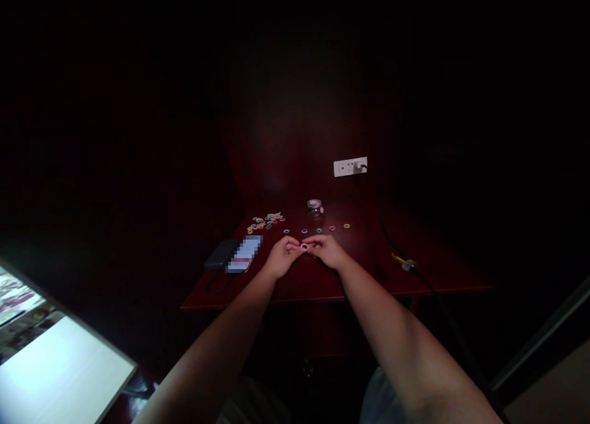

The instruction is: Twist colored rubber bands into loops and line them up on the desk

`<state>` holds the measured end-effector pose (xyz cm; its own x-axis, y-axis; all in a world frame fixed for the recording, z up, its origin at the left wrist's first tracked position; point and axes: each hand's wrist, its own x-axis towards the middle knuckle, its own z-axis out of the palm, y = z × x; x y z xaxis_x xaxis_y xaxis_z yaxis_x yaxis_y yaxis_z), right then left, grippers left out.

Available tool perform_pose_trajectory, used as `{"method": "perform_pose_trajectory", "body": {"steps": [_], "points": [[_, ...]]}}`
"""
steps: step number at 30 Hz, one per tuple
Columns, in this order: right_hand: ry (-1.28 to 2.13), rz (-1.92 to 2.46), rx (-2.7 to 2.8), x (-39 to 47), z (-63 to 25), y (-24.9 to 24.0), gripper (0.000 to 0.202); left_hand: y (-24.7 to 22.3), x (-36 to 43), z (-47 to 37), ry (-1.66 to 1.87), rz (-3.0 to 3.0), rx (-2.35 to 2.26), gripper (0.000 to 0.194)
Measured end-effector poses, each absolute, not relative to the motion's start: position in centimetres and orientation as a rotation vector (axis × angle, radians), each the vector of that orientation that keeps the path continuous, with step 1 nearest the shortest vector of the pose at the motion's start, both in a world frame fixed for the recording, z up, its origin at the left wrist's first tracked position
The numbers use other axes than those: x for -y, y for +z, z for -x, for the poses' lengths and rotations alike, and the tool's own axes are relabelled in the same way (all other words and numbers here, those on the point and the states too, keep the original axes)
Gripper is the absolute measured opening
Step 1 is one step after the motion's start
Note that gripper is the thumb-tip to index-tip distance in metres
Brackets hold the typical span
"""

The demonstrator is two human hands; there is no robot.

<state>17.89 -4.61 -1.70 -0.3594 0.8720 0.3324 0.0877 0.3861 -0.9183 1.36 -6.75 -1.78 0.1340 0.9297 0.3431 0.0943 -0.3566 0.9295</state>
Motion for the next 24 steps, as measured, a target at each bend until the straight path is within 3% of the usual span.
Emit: {"method": "perform_pose_trajectory", "body": {"steps": [24], "points": [[1.000, 0.931, 1.757, 4.93, -17.88, -1.46, 0.030, -1.87, 6.48, -1.28, 1.334, -1.633, -1.034, 0.029]]}}
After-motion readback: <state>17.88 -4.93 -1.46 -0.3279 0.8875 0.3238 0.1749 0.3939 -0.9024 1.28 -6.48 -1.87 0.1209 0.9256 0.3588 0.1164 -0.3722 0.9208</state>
